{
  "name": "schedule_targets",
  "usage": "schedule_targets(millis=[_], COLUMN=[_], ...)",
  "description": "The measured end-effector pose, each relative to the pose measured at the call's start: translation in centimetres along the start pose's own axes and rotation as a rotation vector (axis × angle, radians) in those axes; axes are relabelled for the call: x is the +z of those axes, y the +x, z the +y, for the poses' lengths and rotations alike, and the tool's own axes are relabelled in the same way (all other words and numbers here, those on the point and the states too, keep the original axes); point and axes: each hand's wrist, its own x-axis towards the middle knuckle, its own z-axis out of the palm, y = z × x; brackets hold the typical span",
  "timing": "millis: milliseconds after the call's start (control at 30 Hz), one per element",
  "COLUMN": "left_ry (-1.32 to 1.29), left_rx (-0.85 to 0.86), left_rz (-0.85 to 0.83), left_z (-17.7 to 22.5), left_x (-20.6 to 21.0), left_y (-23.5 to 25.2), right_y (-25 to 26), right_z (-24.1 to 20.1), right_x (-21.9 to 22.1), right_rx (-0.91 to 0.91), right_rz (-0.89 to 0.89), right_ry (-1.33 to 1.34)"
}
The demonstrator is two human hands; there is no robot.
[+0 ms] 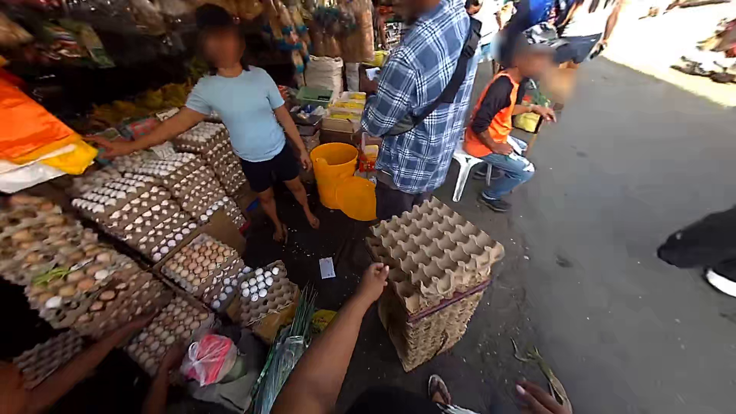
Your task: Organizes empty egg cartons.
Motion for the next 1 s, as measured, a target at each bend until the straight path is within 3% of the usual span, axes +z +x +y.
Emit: schedule_targets(millis=[67, 167, 267, 333, 467, 567, 667, 733, 867, 1000], left_ry=[-0.016, 0.048, 0.15, 0.169, 0.214, 0.258, 0.267, 0.26, 0.178, 0.211], left_rx=[0.002, -0.028, -0.035, -0.04, -0.087, -0.056, 0.06, 0.148, 0.181, -0.081], left_rz=[0.002, 0.008, 0.038, 0.072, 0.02, 0.011, -0.01, -0.021, 0.071, 0.014], left_z=[2.0, 1.8, 1.0, 0.9, 1.2, 3.4, 6.9, 7.9, 4.6, 1.2], left_x=[2.2, 4.4, 6.2, 6.8, 6.0, 4.6, 2.0, 0.6, 0.9, 2.8], left_y=[2.0, 4.5, 5.3, 6.0, 6.7, 6.6, 6.2, 5.9, 5.8, 5.8], right_y=[6.4, 12.6, 19.4, 24.1, 30.9, 29.6, 26.7, 25.7, 26.2, 27.5], right_z=[-4.4, -12.6, -16.7, -18.1, -18.4, -20.2, -22.6, -23.7, -23.0, -20.0], right_x=[-3.9, -8.5, -12.1, -13.2, -12.0, -10.2, -9.9, -10.1, -9.1, -7.8], right_rx=[-0.07, -0.337, -0.447, -0.377, -0.03, -0.056, -0.166, -0.221, -0.179, 0.086], right_rz=[0.156, 0.354, 0.48, 0.454, 0.16, 0.225, 0.38, 0.382, 0.25, 0.258], right_ry=[-0.066, -0.151, -0.346, -0.465, -0.657, -0.583, -0.441, -0.399, -0.362, -0.49])
